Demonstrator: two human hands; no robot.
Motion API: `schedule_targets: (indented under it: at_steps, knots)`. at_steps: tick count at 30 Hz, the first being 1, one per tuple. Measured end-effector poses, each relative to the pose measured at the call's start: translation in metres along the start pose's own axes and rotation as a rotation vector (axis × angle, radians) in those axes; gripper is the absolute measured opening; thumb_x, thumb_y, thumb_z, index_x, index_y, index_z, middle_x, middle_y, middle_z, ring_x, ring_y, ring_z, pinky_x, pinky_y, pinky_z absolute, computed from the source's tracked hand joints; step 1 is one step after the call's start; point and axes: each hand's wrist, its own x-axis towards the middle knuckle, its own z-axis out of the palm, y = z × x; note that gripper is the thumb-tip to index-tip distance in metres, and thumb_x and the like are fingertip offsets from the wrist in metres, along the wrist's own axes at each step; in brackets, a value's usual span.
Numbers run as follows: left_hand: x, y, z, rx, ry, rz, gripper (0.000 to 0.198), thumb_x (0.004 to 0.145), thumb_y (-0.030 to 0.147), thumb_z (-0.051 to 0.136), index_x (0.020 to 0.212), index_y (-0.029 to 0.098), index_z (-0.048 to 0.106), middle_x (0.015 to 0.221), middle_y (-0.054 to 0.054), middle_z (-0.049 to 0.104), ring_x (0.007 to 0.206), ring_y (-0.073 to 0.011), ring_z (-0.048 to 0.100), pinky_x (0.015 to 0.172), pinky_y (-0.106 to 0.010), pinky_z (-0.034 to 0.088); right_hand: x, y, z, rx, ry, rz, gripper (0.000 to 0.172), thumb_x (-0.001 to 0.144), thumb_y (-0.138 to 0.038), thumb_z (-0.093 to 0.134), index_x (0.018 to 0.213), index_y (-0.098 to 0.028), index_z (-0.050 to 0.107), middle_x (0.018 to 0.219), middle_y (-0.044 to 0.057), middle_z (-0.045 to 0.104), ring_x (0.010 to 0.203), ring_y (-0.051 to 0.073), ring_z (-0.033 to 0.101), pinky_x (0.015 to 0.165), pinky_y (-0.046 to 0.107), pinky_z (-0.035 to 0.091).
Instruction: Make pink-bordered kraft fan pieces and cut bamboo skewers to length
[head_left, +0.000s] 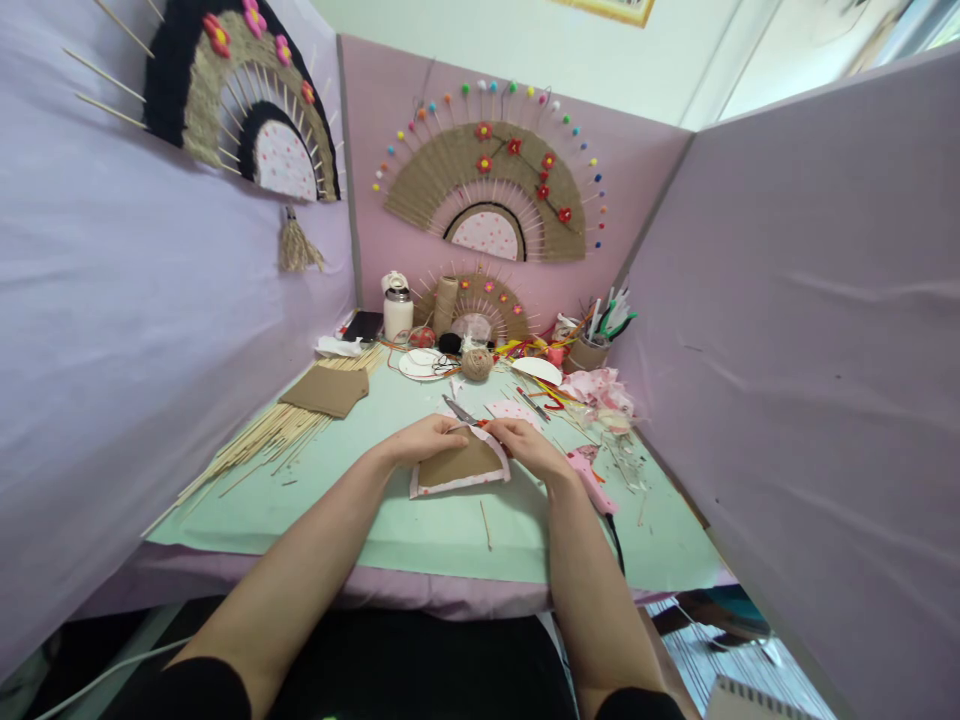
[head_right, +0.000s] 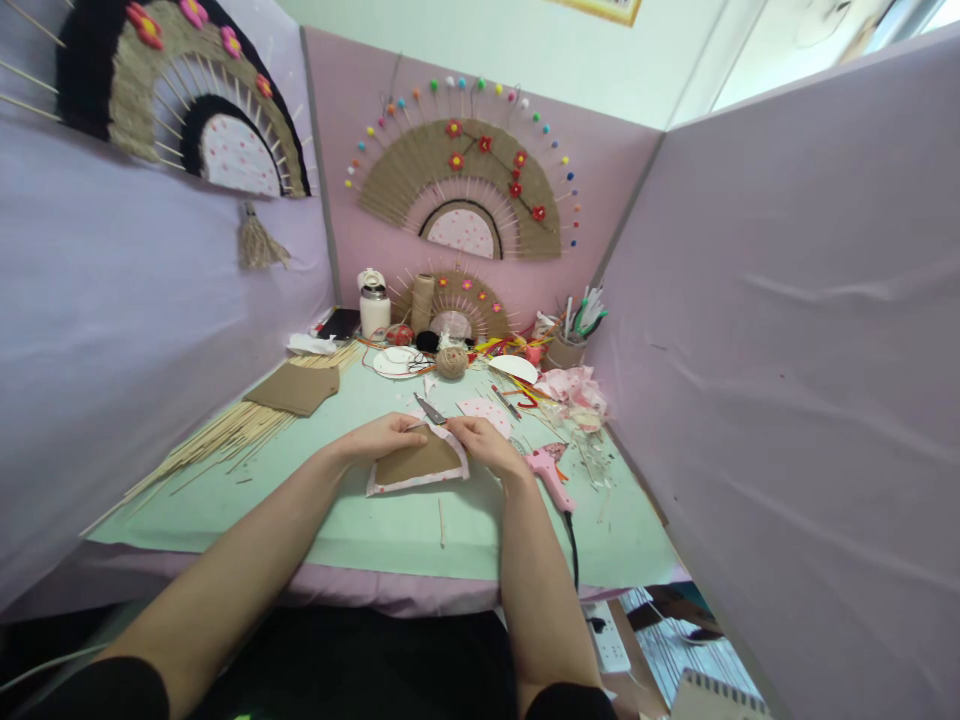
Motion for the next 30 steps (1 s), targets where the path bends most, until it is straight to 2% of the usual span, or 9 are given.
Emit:
schedule_targets:
  at_steps: [5, 8, 11, 14, 18, 21, 24, 27, 30]
  knots:
    - [0.0, 0.001, 0.003, -0.005, 0.058, 0.017, 0.027, 0.07, 0.039, 0.063, 0.08, 0.014, 0.061, 0.065, 0.001, 0.061, 0.055, -0.0116, 0.054, 0.05, -0.021, 0.035, 0.008, 0.002, 0.008, -0.111, 0.139, 0.009, 0.041, 0.074, -0.057, 0.058, 0.067, -0.016, 0.059, 0.059, -0.003, 0.048, 0.057, 0.011, 0.039, 0.051, 0.023, 0.029]
    - [0.0, 0.002, 0.004, -0.001, 0.093, 0.026, 0.03, 0.069, 0.04, 0.063, 0.084, 0.014, 0.062, 0.067, 0.001, 0.062, 0.058, -0.0129, 0.056, 0.051, -0.021, 0.035, 0.01, 0.001, 0.011, -0.135, 0.213, -0.025, 0.039, 0.071, -0.055, 0.061, 0.065, -0.017, 0.059, 0.059, -0.002, 0.049, 0.056, 0.011, 0.04, 0.051, 0.023, 0.028]
    - [0.0, 0.003, 0.003, -0.038, 0.124, 0.037, 0.034, 0.067, 0.042, 0.066, 0.085, 0.014, 0.062, 0.069, 0.0, 0.063, 0.059, -0.013, 0.056, 0.051, -0.021, 0.035, 0.009, -0.001, 0.008, -0.089, 0.275, -0.029, 0.046, 0.075, -0.061, 0.054, 0.062, -0.017, 0.056, 0.058, -0.001, 0.049, 0.055, 0.012, 0.04, 0.05, 0.024, 0.028]
    - [0.0, 0.004, 0.002, -0.083, 0.149, 0.027, 0.037, 0.065, 0.044, 0.067, 0.085, 0.013, 0.062, 0.071, 0.0, 0.064, 0.059, -0.013, 0.057, 0.052, -0.021, 0.036, 0.007, -0.002, 0.003, -0.017, 0.271, -0.01, 0.057, 0.081, -0.067, 0.036, 0.06, -0.018, 0.054, 0.056, 0.0, 0.049, 0.055, 0.013, 0.042, 0.05, 0.025, 0.029]
    - [0.001, 0.004, 0.002, -0.082, 0.214, 0.032, 0.036, 0.064, 0.043, 0.068, 0.082, 0.013, 0.061, 0.069, 0.0, 0.064, 0.058, -0.0135, 0.057, 0.052, -0.021, 0.037, 0.009, 0.0, 0.006, -0.086, 0.322, -0.017, 0.048, 0.075, -0.062, 0.051, 0.055, -0.019, 0.048, 0.051, -0.003, 0.04, 0.051, 0.011, 0.033, 0.048, 0.025, 0.024]
    - [0.003, 0.003, 0.002, -0.071, 0.245, 0.045, 0.034, 0.064, 0.042, 0.068, 0.08, 0.013, 0.061, 0.067, 0.0, 0.062, 0.057, -0.0132, 0.056, 0.051, -0.021, 0.036, 0.011, 0.001, 0.01, -0.149, 0.369, -0.044, 0.042, 0.072, -0.057, 0.057, 0.057, -0.018, 0.051, 0.053, -0.004, 0.039, 0.051, 0.01, 0.032, 0.048, 0.025, 0.023]
    - [0.005, 0.002, 0.001, -0.124, 0.243, 0.069, 0.036, 0.065, 0.042, 0.068, 0.085, 0.013, 0.061, 0.071, -0.001, 0.064, 0.059, -0.0134, 0.057, 0.052, -0.022, 0.037, 0.011, 0.002, 0.008, -0.147, 0.418, -0.065, 0.047, 0.077, -0.061, 0.05, 0.058, -0.018, 0.051, 0.053, -0.003, 0.041, 0.052, 0.01, 0.033, 0.049, 0.025, 0.024]
    - [0.006, 0.001, 0.0, -0.18, 0.264, 0.072, 0.039, 0.065, 0.043, 0.069, 0.089, 0.013, 0.061, 0.073, -0.002, 0.065, 0.06, -0.0132, 0.057, 0.053, -0.021, 0.038, 0.011, 0.003, 0.002, -0.082, 0.393, -0.037, 0.056, 0.083, -0.066, 0.033, 0.057, -0.019, 0.049, 0.051, -0.002, 0.043, 0.05, 0.011, 0.036, 0.05, 0.026, 0.026]
    - [0.006, 0.001, -0.001, -0.198, 0.317, 0.065, 0.04, 0.064, 0.044, 0.07, 0.088, 0.013, 0.061, 0.07, -0.001, 0.064, 0.057, -0.0126, 0.056, 0.051, -0.021, 0.037, 0.012, 0.005, 0.0, -0.082, 0.367, -0.03, 0.052, 0.078, -0.066, 0.042, 0.056, -0.019, 0.048, 0.051, -0.003, 0.041, 0.05, 0.011, 0.035, 0.049, 0.026, 0.026]
